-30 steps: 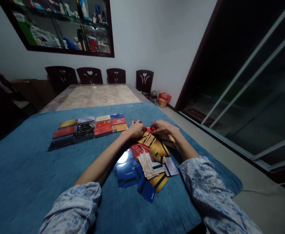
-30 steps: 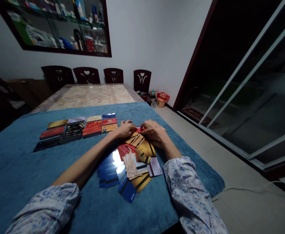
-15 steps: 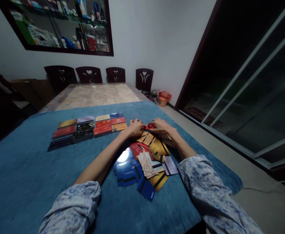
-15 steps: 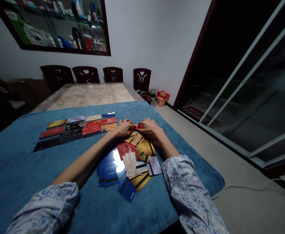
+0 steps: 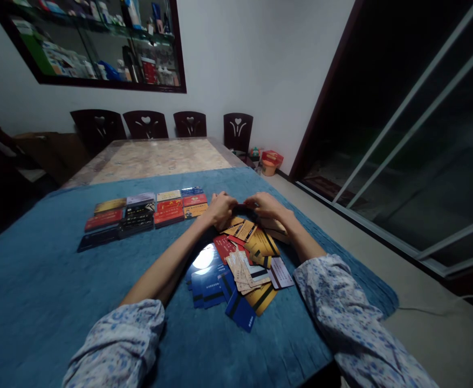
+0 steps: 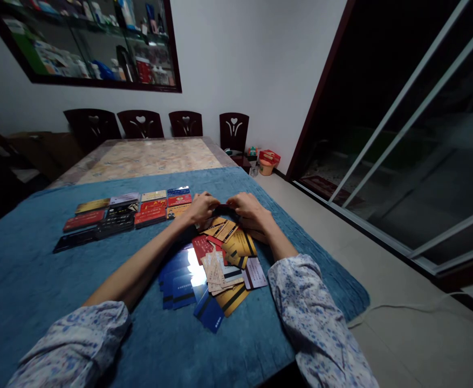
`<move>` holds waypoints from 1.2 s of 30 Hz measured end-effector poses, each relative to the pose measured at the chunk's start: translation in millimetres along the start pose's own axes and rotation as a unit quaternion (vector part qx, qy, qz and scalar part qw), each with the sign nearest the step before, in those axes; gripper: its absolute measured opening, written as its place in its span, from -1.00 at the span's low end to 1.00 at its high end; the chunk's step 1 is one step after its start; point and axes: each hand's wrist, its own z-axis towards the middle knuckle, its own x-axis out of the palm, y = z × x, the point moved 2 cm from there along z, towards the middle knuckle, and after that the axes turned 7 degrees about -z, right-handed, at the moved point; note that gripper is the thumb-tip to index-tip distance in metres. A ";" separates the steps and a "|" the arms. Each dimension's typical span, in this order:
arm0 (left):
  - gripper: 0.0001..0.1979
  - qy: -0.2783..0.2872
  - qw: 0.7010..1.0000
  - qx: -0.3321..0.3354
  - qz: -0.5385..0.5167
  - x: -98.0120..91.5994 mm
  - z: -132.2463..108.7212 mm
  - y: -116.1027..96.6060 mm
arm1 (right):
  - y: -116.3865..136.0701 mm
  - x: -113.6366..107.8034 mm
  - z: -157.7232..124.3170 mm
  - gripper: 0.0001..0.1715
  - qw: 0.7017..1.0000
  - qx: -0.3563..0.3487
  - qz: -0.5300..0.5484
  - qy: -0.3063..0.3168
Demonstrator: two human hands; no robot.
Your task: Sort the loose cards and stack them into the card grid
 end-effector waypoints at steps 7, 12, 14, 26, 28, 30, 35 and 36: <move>-0.61 -0.045 0.999 -0.026 -0.007 -0.7 5.1 5.9 | -0.7 -1.9 -1.3 -0.45 0.998 0.033 0.039 -0.028; -0.59 -0.054 0.998 -0.027 -0.008 0.2 5.7 7.3 | -4.6 1.6 -0.8 -0.57 0.997 0.052 0.047 -0.028; -0.58 -0.053 0.998 -0.028 -0.006 0.3 5.4 7.7 | -8.3 6.2 0.6 -0.61 0.997 0.060 0.039 -0.024; -0.60 -0.045 0.998 -0.037 0.002 2.2 5.4 8.3 | -20.3 29.0 6.3 -0.67 0.991 0.079 0.106 -0.028; -0.59 -0.043 0.998 -0.036 0.007 2.0 5.0 7.9 | -19.3 25.8 5.4 -0.64 0.990 0.081 0.106 -0.038; -0.60 -0.041 0.998 -0.036 0.010 1.7 4.5 7.7 | -18.4 21.7 4.1 -0.62 0.990 0.081 0.103 -0.052; -0.65 -0.049 0.998 -0.037 0.004 1.5 3.9 7.9 | -18.1 13.1 2.1 -0.62 0.984 0.064 0.134 -0.094; -0.66 -0.050 0.998 -0.039 0.003 1.7 3.8 7.9 | -18.0 12.0 2.3 -0.65 0.982 0.061 0.145 -0.105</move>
